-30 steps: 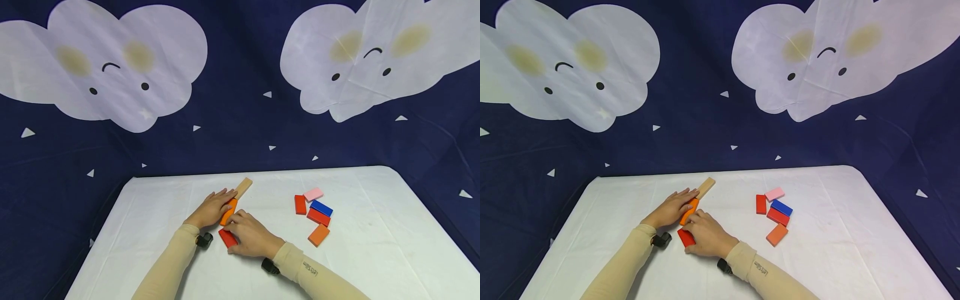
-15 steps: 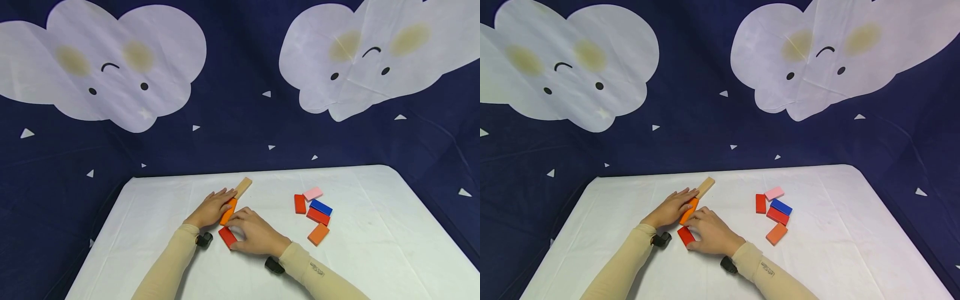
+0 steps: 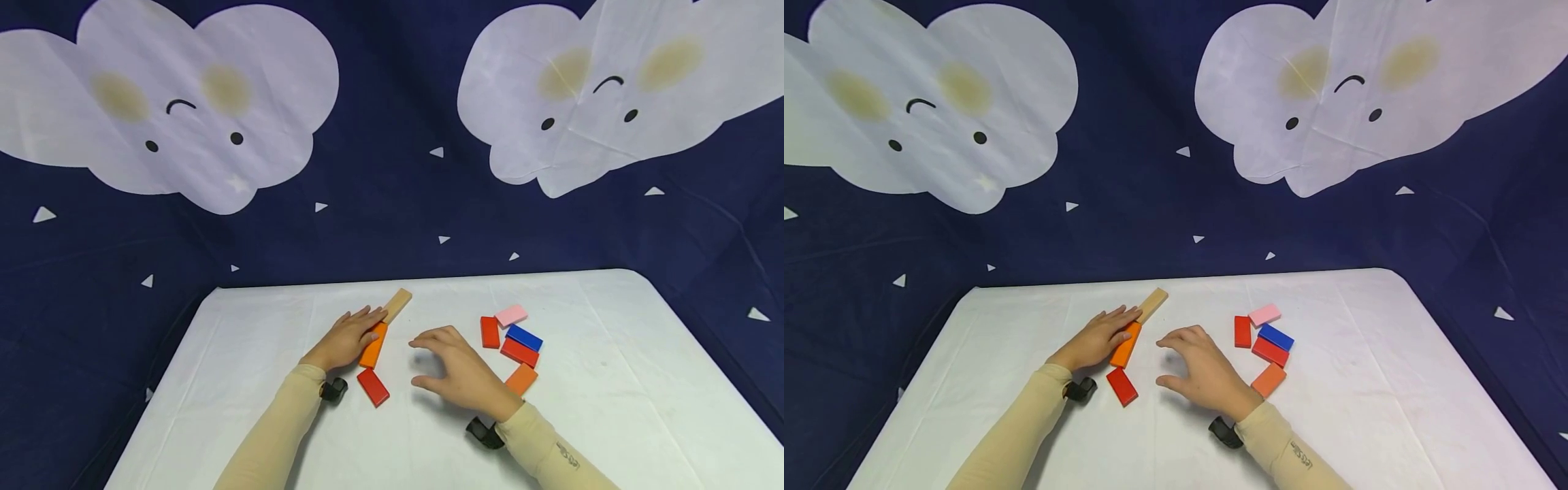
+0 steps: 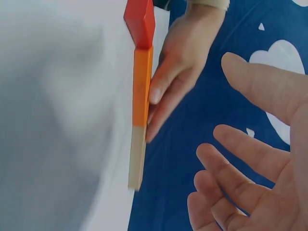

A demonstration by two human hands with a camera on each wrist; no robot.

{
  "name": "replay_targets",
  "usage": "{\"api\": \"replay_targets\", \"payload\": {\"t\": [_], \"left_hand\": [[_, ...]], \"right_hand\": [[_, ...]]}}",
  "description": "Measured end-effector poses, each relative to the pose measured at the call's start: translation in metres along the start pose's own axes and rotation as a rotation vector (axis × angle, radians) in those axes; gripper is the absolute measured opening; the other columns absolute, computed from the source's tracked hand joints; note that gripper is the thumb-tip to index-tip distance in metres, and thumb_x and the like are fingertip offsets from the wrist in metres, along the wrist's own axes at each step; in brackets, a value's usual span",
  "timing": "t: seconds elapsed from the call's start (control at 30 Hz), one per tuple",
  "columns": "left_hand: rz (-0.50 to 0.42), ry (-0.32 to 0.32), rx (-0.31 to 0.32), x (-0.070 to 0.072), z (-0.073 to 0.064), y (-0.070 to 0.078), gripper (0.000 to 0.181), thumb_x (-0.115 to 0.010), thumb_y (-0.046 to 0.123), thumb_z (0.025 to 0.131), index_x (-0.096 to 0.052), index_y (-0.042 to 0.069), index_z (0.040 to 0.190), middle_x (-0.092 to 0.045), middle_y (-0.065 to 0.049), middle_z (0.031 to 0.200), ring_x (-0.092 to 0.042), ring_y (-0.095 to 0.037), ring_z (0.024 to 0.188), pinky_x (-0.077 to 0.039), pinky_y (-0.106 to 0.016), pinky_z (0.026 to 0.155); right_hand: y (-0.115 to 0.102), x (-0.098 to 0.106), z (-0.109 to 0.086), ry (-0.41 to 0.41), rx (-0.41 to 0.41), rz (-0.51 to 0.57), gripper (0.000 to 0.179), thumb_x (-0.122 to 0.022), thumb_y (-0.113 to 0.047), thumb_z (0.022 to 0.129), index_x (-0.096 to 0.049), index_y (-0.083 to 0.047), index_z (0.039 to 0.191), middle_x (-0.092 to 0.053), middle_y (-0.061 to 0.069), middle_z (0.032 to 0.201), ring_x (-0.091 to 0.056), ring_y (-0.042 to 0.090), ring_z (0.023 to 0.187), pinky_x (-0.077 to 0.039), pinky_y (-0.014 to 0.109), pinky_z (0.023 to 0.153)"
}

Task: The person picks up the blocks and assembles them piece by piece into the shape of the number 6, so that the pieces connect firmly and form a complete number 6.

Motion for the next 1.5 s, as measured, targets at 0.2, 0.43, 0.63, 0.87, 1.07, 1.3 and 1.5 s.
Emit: {"api": "replay_targets", "payload": {"t": [0.2,0.43,0.63,0.87,1.07,1.3,1.5], "left_hand": [[0.003,0.0,-0.004,0.001,0.001,0.001,0.051,-0.051,0.027,0.106,-0.041,0.015,0.155,-0.04,-0.005,0.158,-0.028,-0.027,0.15,-0.016,-0.056,0.121],[-0.004,-0.002,-0.008,0.002,0.001,0.003,0.051,-0.051,0.026,0.106,-0.041,0.014,0.155,-0.041,-0.005,0.158,-0.028,-0.029,0.15,-0.016,-0.056,0.121],[-0.002,-0.006,-0.003,0.002,0.001,0.003,0.051,-0.051,0.027,0.106,-0.041,0.015,0.155,-0.04,-0.004,0.158,-0.028,-0.028,0.15,-0.015,-0.056,0.121],[0.004,-0.008,0.002,0.001,0.001,0.001,0.051,-0.05,0.028,0.107,-0.04,0.015,0.156,-0.04,-0.004,0.159,-0.027,-0.028,0.15,-0.015,-0.056,0.121],[0.012,-0.013,0.009,-0.001,0.001,-0.001,0.052,-0.05,0.029,0.107,-0.039,0.017,0.156,-0.039,-0.003,0.159,-0.027,-0.027,0.151,-0.015,-0.055,0.122],[0.007,-0.014,0.01,-0.001,0.001,-0.002,0.052,-0.05,0.029,0.106,-0.04,0.017,0.156,-0.039,-0.002,0.159,-0.027,-0.027,0.15,-0.015,-0.055,0.122],[0.005,-0.011,0.01,-0.001,0.001,-0.002,0.052,-0.05,0.029,0.106,-0.04,0.016,0.156,-0.039,-0.003,0.159,-0.027,-0.027,0.15,-0.014,-0.055,0.122]], "right_hand": [[0.018,0.019,-0.019,0.035,-0.073,-0.005,0.054,-0.087,-0.032,0.079,-0.069,-0.015,0.127,-0.061,-0.006,0.129,-0.05,0.014,0.123,-0.05,0.043,0.1],[0.038,0.038,-0.042,0.088,-0.133,-0.04,0.054,-0.088,-0.029,0.078,-0.069,-0.015,0.126,-0.06,-0.006,0.129,-0.052,0.017,0.123,-0.051,0.046,0.098],[0.055,0.05,-0.06,0.123,-0.172,-0.061,0.056,-0.089,-0.029,0.077,-0.068,-0.015,0.127,-0.061,-0.004,0.128,-0.05,0.019,0.122,-0.05,0.046,0.095],[0.073,0.059,-0.078,0.135,-0.21,-0.076,0.06,-0.09,-0.029,0.076,-0.066,-0.012,0.129,-0.061,0.005,0.132,-0.049,0.024,0.124,-0.043,0.05,0.101],[0.087,0.067,-0.094,0.146,-0.263,-0.107,0.06,-0.091,-0.027,0.075,-0.067,-0.012,0.127,-0.061,0.004,0.13,-0.049,0.022,0.119,-0.042,0.047,0.098],[0.101,0.071,-0.109,0.125,-0.307,-0.109,0.063,-0.09,-0.031,0.076,-0.065,-0.016,0.132,-0.061,0.006,0.129,-0.046,0.026,0.12,-0.043,0.054,0.098],[0.109,0.071,-0.115,0.099,-0.351,-0.142,0.067,-0.09,-0.033,0.075,-0.064,-0.01,0.132,-0.06,0.012,0.129,-0.046,0.031,0.12,-0.043,0.059,0.099]]}}
Point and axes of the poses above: each hand's wrist, its own z-axis towards the middle knuckle, its own x-axis out of the back of the hand, y = z × x, the point moved 10 cm from there along z, towards the middle knuckle
